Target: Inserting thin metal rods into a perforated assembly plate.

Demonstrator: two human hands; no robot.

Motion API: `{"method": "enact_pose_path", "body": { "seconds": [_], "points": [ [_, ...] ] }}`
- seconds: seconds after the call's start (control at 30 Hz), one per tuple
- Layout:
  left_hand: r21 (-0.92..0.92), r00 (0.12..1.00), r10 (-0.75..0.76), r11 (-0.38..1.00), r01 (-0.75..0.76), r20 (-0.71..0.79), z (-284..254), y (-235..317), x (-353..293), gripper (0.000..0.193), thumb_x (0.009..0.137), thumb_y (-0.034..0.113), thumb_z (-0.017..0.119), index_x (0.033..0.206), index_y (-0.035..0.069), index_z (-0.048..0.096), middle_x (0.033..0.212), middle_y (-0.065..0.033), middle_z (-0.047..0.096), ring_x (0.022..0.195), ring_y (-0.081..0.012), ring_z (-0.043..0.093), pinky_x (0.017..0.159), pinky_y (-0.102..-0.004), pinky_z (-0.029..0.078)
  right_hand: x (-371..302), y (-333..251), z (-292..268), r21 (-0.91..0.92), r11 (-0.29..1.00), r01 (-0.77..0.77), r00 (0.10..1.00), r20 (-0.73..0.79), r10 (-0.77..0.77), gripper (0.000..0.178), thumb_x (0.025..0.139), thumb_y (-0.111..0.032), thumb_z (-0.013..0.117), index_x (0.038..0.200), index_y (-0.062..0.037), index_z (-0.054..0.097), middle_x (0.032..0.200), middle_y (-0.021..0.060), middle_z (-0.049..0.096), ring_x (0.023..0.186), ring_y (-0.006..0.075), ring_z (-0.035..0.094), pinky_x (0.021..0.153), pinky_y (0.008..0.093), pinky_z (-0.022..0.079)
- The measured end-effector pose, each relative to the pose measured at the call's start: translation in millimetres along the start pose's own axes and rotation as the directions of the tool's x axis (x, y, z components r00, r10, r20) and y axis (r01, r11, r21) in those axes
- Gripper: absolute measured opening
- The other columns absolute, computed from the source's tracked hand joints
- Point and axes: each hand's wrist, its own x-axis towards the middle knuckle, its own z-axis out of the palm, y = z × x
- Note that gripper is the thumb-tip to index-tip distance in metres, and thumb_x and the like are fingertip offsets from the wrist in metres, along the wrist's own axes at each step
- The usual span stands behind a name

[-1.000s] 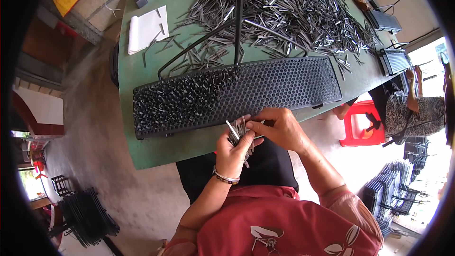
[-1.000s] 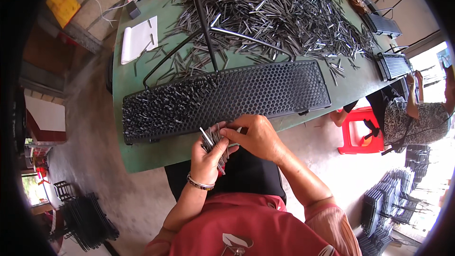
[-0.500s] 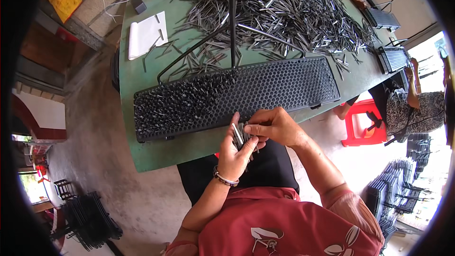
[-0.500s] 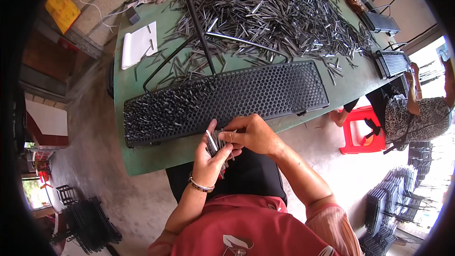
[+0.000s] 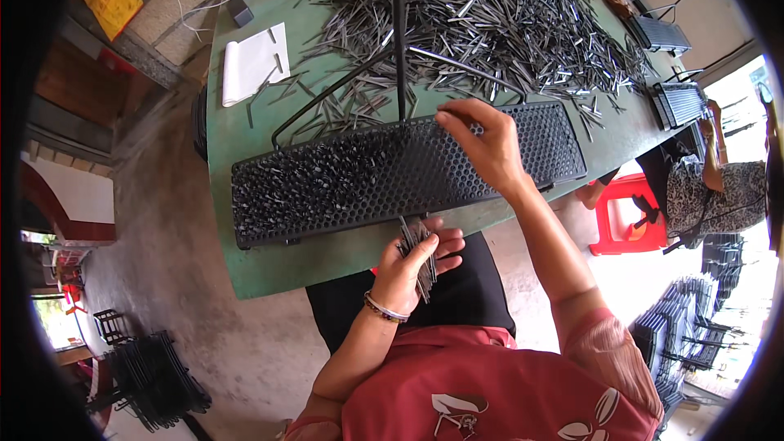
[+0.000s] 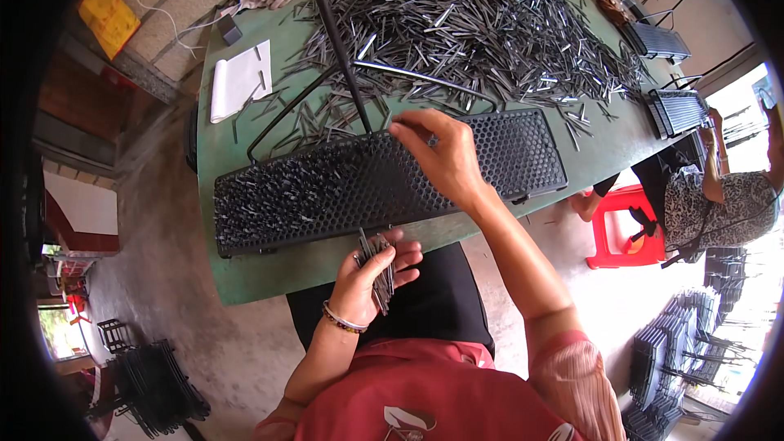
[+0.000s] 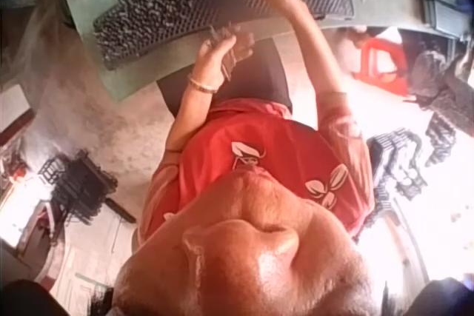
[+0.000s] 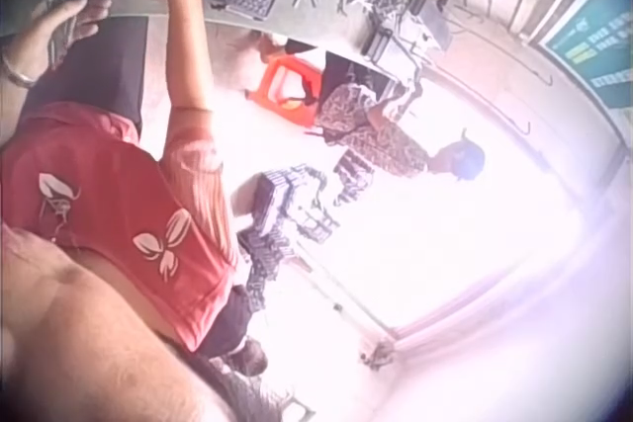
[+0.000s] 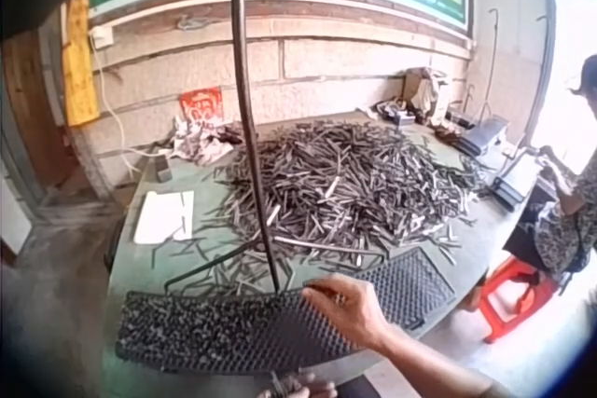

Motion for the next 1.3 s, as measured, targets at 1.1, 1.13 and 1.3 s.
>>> {"method": "enact_pose_path", "body": {
  "seconds": [1.1,1.13,1.3],
  "points": [
    [0.048,0.969,-0.238,0.971,0.236,0.059,1,6,13,0.034,0.092,0.008,0.049,0.124,0.0,0.045,0.11,-0.0187,0.06,0.1,-0.0266,0.063,0.078,-0.0401,0.056,30,48,27,-0.027,0.94,0.339,0.93,0.163,-0.33,0.019,0.079,-0.013,0.069,0.096,-0.005,0.066,0.081,0.0117,0.063,0.076,0.0316,0.062,0.067,0.0385,0.05],
    [0.049,0.969,-0.239,0.97,0.237,0.066,1,6,13,0.034,0.092,0.009,0.049,0.124,0.0,0.046,0.11,-0.0185,0.061,0.099,-0.0264,0.063,0.078,-0.04,0.056,30,48,27,-0.037,0.938,0.346,0.926,0.177,-0.334,0.019,0.079,-0.012,0.069,0.097,-0.0054,0.066,0.081,0.0113,0.063,0.075,0.0314,0.062,0.067,0.0385,0.05],
    [0.061,0.972,-0.229,0.972,0.225,0.055,0,6,11,0.033,0.092,0.009,0.049,0.124,0.001,0.047,0.111,-0.0181,0.061,0.099,-0.026,0.063,0.078,-0.0398,0.056,27,50,26,-0.098,0.904,0.417,0.903,0.159,-0.399,0.019,0.079,-0.009,0.069,0.097,-0.0045,0.067,0.082,0.0105,0.064,0.076,0.0288,0.062,0.069,0.0368,0.05]
  ]
}}
